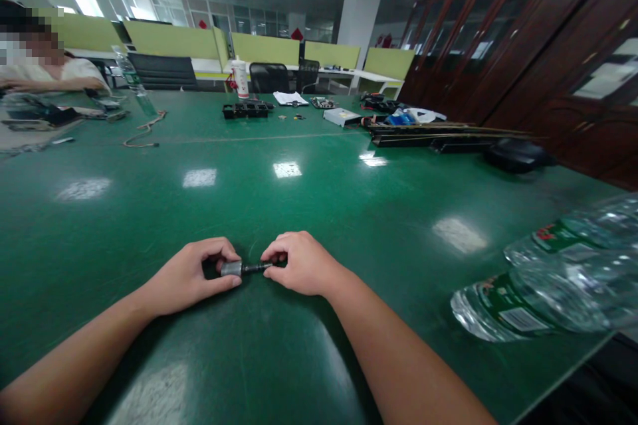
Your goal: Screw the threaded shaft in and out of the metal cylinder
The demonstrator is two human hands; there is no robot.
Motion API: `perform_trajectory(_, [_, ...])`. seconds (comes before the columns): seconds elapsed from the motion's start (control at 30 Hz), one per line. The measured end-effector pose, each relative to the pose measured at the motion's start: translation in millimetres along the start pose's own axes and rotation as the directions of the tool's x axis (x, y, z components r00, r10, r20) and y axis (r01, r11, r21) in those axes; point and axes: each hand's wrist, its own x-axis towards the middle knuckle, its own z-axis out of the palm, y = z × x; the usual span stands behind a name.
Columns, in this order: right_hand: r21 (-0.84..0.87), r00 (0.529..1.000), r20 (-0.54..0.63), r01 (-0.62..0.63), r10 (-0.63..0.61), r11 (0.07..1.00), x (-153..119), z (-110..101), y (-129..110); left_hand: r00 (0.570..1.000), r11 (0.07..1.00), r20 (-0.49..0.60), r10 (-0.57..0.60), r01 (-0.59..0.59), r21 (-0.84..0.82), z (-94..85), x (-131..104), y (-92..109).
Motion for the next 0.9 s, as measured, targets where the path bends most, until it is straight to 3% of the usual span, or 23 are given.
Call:
perform_trajectory(0.2, [0.013, 0.999, -0.014, 0.049, -0.049, 0.999, 4, 20, -9, 1.0, 0.999, -0.009, -0.003, 0.003, 0.042, -0.1, 0, 0])
perform_trajectory(0.9, [-0.102, 0.995, -0.006, 0.094, -0.095, 0.99, 3, 21, -10, 1.0, 1.0, 0.005, -0.001, 0.001, 0.015, -0.3, 0, -1])
